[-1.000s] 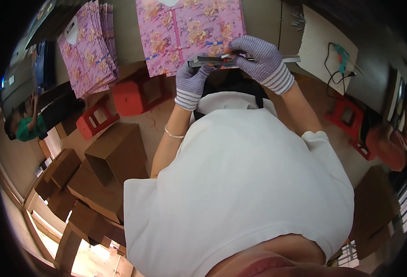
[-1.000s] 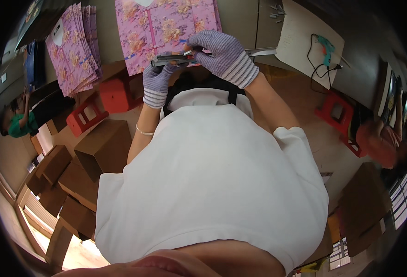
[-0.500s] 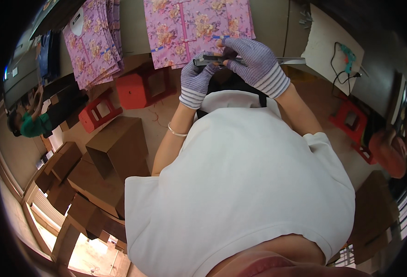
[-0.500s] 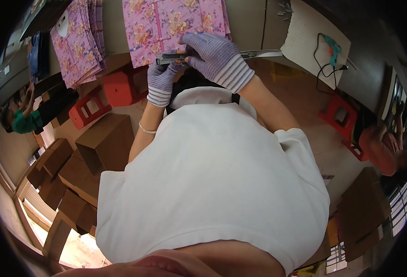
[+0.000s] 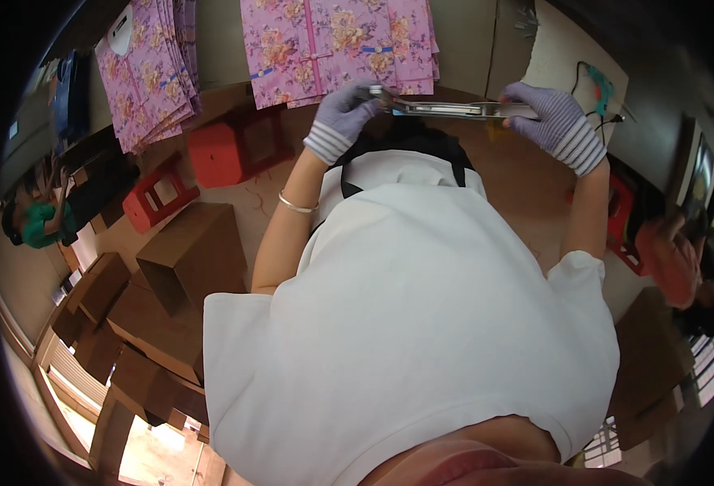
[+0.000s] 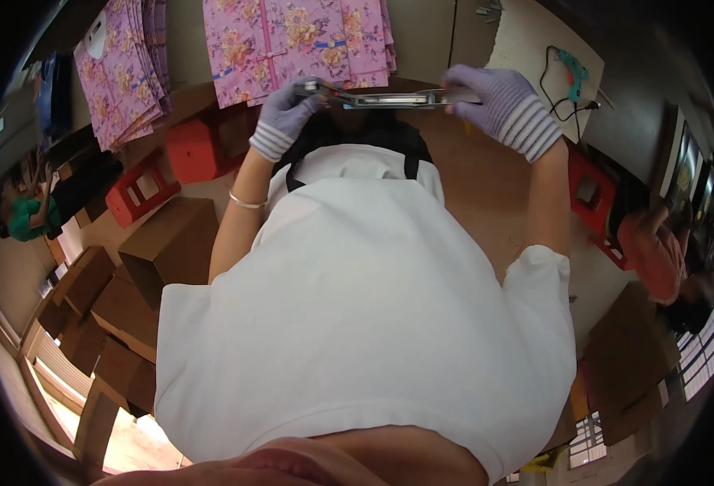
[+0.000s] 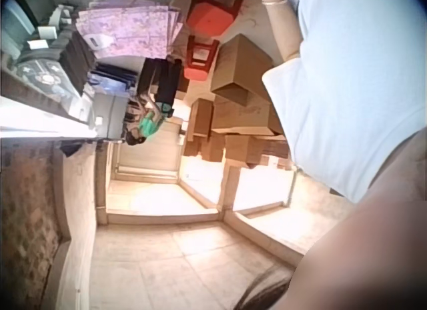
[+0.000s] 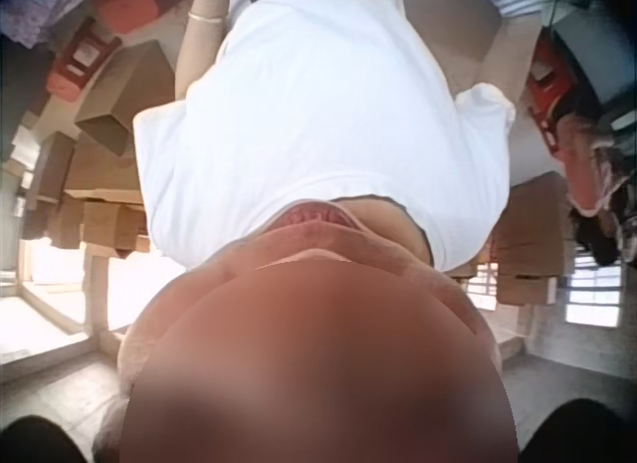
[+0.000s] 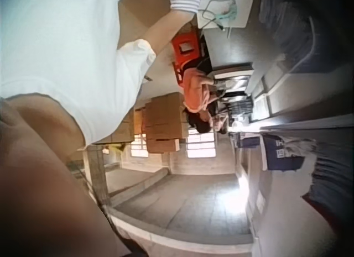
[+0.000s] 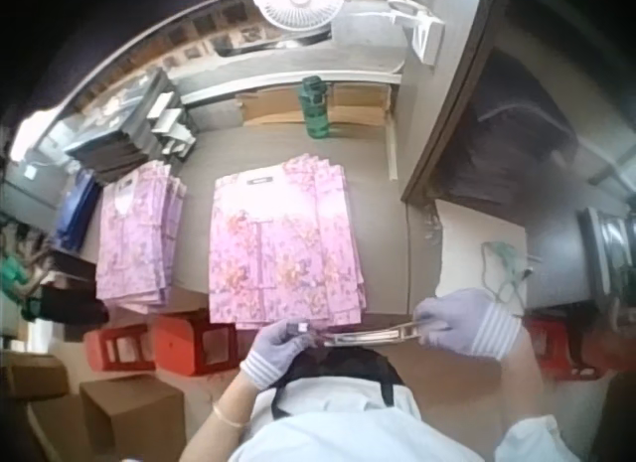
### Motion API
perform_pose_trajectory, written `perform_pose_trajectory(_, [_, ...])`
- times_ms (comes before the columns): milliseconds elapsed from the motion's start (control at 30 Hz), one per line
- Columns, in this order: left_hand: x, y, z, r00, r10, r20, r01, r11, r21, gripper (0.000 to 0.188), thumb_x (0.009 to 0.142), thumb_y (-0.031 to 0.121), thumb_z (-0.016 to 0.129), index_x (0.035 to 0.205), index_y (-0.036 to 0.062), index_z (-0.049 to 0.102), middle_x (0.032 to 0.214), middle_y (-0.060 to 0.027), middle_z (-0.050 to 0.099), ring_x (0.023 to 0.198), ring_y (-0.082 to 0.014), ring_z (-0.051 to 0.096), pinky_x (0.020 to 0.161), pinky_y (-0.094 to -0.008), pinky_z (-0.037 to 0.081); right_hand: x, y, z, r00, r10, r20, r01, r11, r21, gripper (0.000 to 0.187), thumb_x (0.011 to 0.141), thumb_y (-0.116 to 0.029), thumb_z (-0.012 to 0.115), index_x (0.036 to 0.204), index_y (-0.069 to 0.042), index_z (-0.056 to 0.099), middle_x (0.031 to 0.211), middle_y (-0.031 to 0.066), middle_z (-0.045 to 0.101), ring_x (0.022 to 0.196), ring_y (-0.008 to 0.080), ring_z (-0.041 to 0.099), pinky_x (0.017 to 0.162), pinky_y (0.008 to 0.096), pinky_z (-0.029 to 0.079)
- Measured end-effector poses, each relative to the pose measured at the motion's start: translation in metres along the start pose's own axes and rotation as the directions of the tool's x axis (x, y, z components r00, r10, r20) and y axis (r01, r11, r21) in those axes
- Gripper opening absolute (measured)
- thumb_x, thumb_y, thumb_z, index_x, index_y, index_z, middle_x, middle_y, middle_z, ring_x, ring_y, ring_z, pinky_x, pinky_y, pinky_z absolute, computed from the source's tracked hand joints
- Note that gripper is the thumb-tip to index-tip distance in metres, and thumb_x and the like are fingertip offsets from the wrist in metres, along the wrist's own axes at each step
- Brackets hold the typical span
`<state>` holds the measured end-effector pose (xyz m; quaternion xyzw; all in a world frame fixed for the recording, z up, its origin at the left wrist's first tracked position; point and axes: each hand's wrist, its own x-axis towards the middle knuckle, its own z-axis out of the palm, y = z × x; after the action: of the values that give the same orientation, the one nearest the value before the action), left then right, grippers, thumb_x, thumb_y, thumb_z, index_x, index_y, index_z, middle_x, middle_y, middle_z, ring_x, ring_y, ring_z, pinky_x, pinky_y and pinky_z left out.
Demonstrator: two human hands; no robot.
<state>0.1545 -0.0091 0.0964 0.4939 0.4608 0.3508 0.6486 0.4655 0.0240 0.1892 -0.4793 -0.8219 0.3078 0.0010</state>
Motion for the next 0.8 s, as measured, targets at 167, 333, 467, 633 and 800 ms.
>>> perform_pose_trajectory(167, [0.011, -0.003, 0.032, 0.948, -0.066, 0.312, -0.031, 0.955, 0.295, 0.032, 0.077, 0.009, 0.058, 0.106, 0.0014, 0.049, 0.090, -0.0070, 0.059, 0.079, -0.0135, 0.054, 0.073, -0.0263, 0.044, 0.036, -0.048, -0.011, 0.963, -0.262, -0.059, 0.266, 0.962, 0.068, 0.024, 0.069, -0.022, 0.065, 0.081, -0.007, 0.052, 0.063, 0.0089, 0.057, 0.058, 0.0232, 0.057, 0.054, 0.0281, 0.045])
perform_pose_trajectory(333, [0.009, 0.020, 0.066, 0.893, -0.199, 0.403, -0.050, 0.847, 0.530, 0.057, 0.061, 0.028, 0.073, 0.106, 0.0038, 0.046, 0.090, -0.0097, 0.058, 0.082, -0.0203, 0.056, 0.077, -0.0293, 0.045, 0.064, -0.047, 0.022, 0.957, -0.180, -0.226, 0.268, 0.848, 0.458, 0.025, 0.072, -0.026, 0.066, 0.071, -0.004, 0.054, 0.053, -0.0004, 0.050, 0.043, 0.0056, 0.047, 0.041, 0.0204, 0.038])
perform_pose_trajectory(467, [-0.005, 0.007, 0.069, 0.914, -0.173, 0.366, 0.027, 0.928, 0.373, 0.053, 0.059, 0.031, 0.075, 0.098, 0.0042, 0.051, 0.088, -0.0068, 0.059, 0.079, -0.0160, 0.057, 0.073, -0.0282, 0.047, 0.076, -0.049, 0.048, 0.992, 0.111, -0.063, -0.032, 0.692, 0.721, 0.025, 0.077, -0.028, 0.061, 0.070, -0.005, 0.057, 0.051, -0.0036, 0.047, 0.041, 0.0023, 0.042, 0.037, 0.0168, 0.032])
perform_pose_trajectory(633, [-0.025, -0.001, 0.048, 0.900, -0.226, 0.372, 0.161, 0.967, 0.199, 0.047, 0.062, 0.025, 0.074, 0.097, 0.0030, 0.052, 0.089, -0.0051, 0.059, 0.080, -0.0114, 0.056, 0.073, -0.0264, 0.047, 0.082, -0.020, 0.114, 0.966, 0.253, 0.057, -0.177, 0.482, 0.858, 0.026, 0.078, -0.030, 0.059, 0.073, -0.004, 0.060, 0.051, 0.0002, 0.050, 0.040, 0.0055, 0.044, 0.037, 0.0187, 0.034])
perform_pose_trajectory(800, [-0.038, -0.002, 0.020, 0.886, -0.276, 0.372, 0.222, 0.958, 0.183, 0.037, 0.064, 0.020, 0.073, 0.091, 0.0014, 0.055, 0.085, -0.0060, 0.061, 0.082, -0.0124, 0.057, 0.075, -0.0258, 0.047, 0.085, -0.038, 0.152, 0.901, 0.433, -0.011, -0.161, 0.358, 0.920, 0.027, 0.078, -0.029, 0.059, 0.071, -0.004, 0.060, 0.052, 0.0009, 0.052, 0.042, 0.0057, 0.046, 0.038, 0.0190, 0.035])
